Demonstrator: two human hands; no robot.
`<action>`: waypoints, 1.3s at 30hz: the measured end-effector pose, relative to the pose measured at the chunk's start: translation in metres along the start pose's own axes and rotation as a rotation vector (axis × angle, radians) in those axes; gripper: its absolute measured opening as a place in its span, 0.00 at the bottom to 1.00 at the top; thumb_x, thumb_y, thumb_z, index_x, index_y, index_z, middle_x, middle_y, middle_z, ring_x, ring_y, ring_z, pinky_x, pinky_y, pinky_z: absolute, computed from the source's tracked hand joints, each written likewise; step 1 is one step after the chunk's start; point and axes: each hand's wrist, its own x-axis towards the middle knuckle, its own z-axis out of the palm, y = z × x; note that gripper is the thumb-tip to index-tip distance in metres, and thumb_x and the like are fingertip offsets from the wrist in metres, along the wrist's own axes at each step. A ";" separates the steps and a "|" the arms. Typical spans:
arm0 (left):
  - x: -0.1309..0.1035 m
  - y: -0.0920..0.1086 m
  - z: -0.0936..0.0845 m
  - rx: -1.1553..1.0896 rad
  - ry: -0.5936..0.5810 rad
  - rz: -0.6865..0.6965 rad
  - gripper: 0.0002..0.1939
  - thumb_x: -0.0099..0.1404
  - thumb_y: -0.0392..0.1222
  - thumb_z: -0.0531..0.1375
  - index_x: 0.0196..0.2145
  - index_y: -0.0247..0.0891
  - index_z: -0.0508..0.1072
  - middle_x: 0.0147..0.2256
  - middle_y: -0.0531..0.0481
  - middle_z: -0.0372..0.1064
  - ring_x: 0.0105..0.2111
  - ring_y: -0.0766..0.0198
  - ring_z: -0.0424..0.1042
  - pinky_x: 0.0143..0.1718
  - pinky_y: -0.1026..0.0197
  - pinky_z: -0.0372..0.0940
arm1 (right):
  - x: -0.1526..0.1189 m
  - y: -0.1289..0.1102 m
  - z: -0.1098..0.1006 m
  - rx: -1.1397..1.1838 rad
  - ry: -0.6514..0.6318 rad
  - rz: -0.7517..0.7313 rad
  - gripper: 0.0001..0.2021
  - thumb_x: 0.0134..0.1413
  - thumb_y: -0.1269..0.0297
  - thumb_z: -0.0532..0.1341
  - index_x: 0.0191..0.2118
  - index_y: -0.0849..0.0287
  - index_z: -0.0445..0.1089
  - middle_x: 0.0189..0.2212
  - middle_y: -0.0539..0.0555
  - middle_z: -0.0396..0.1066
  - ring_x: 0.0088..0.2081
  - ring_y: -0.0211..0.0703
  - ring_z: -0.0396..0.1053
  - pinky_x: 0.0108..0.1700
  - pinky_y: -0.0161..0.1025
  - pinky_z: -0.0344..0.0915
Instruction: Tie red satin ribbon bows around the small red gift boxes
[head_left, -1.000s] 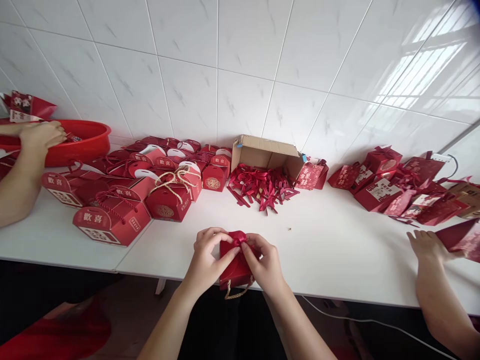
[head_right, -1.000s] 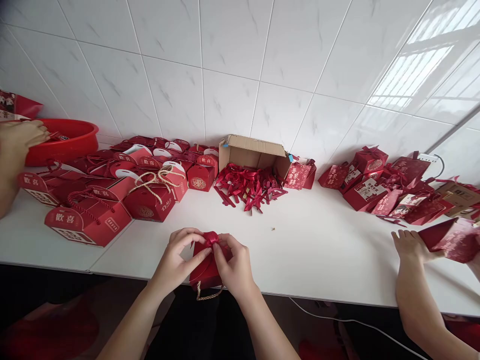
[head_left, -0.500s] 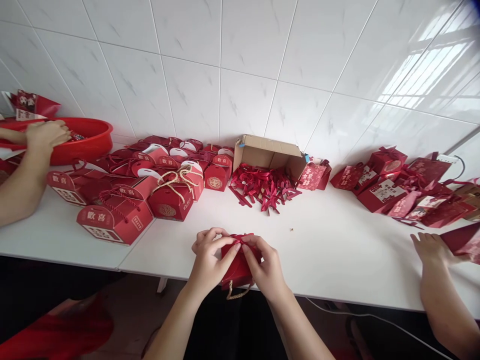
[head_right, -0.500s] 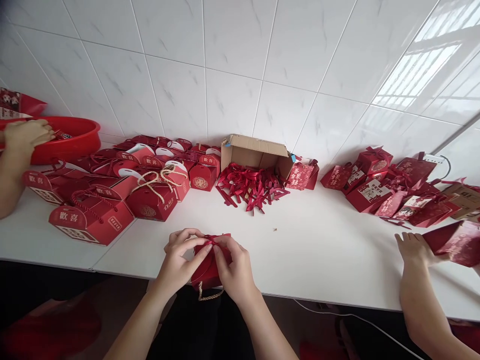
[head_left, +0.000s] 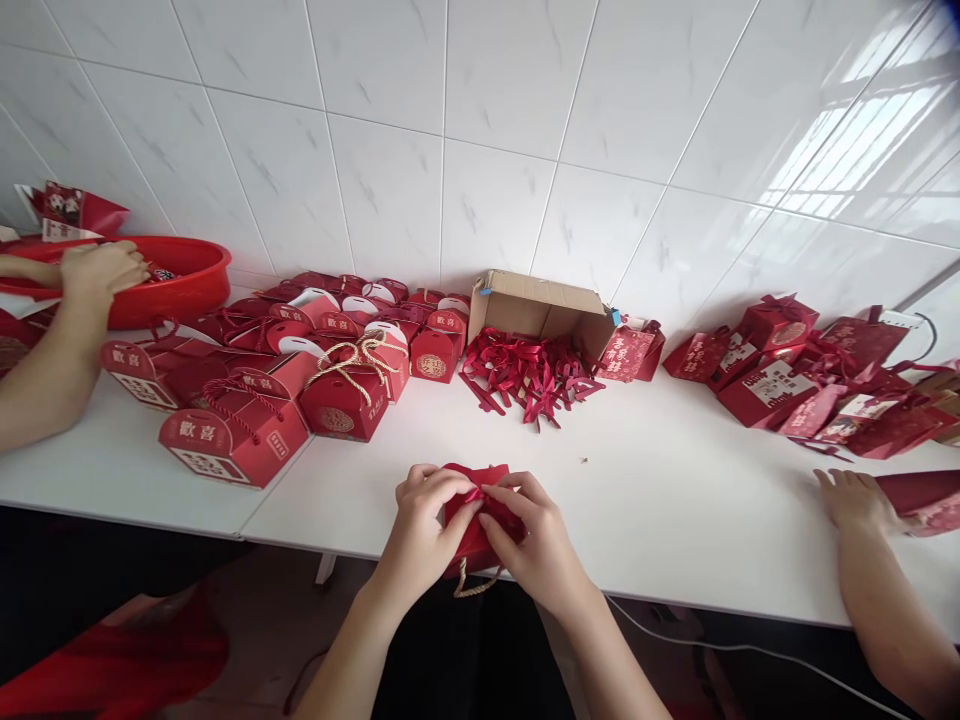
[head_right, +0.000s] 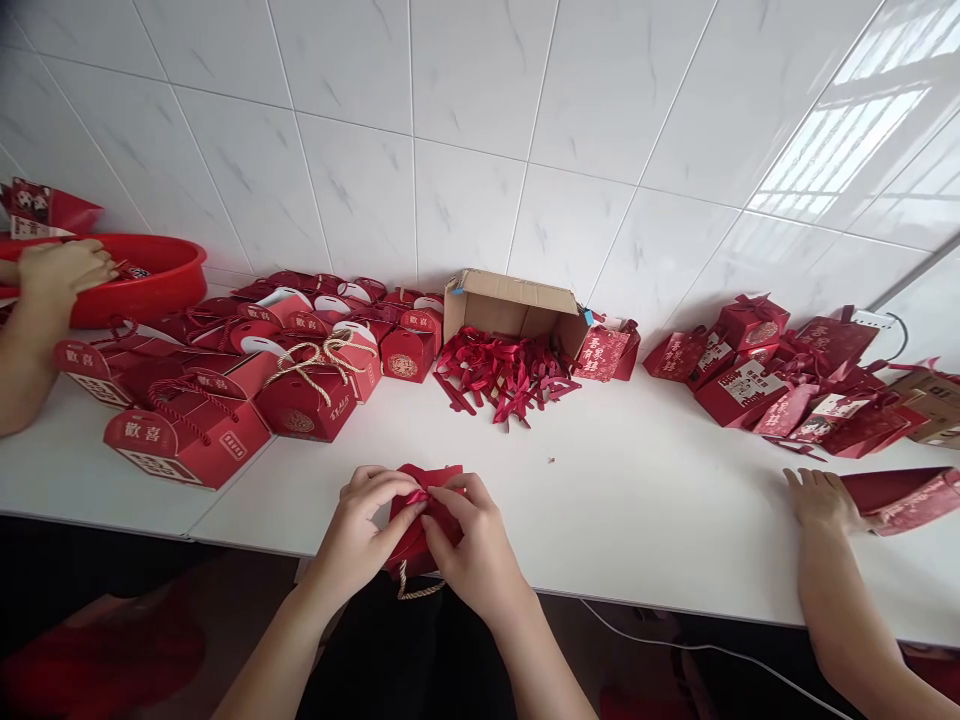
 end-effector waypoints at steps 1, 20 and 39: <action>0.001 0.000 0.001 -0.016 0.012 -0.007 0.04 0.63 0.37 0.57 0.33 0.41 0.73 0.34 0.48 0.73 0.40 0.57 0.68 0.45 0.51 0.64 | 0.000 0.001 0.001 -0.001 0.022 0.020 0.13 0.57 0.67 0.58 0.47 0.55 0.73 0.41 0.57 0.66 0.34 0.41 0.69 0.34 0.39 0.71; 0.001 -0.002 0.011 -0.444 0.039 -0.164 0.06 0.64 0.43 0.57 0.36 0.40 0.65 0.33 0.50 0.71 0.38 0.63 0.74 0.43 0.59 0.69 | 0.004 0.005 0.009 0.256 0.097 0.298 0.13 0.59 0.58 0.58 0.30 0.57 0.76 0.57 0.59 0.62 0.65 0.53 0.47 0.59 0.52 0.58; -0.002 -0.007 -0.010 -0.306 -0.218 -0.071 0.06 0.65 0.39 0.56 0.33 0.41 0.73 0.41 0.47 0.72 0.44 0.61 0.72 0.46 0.61 0.67 | 0.003 0.012 -0.021 -0.208 0.061 0.223 0.08 0.56 0.61 0.58 0.35 0.56 0.73 0.43 0.58 0.70 0.46 0.50 0.67 0.47 0.46 0.65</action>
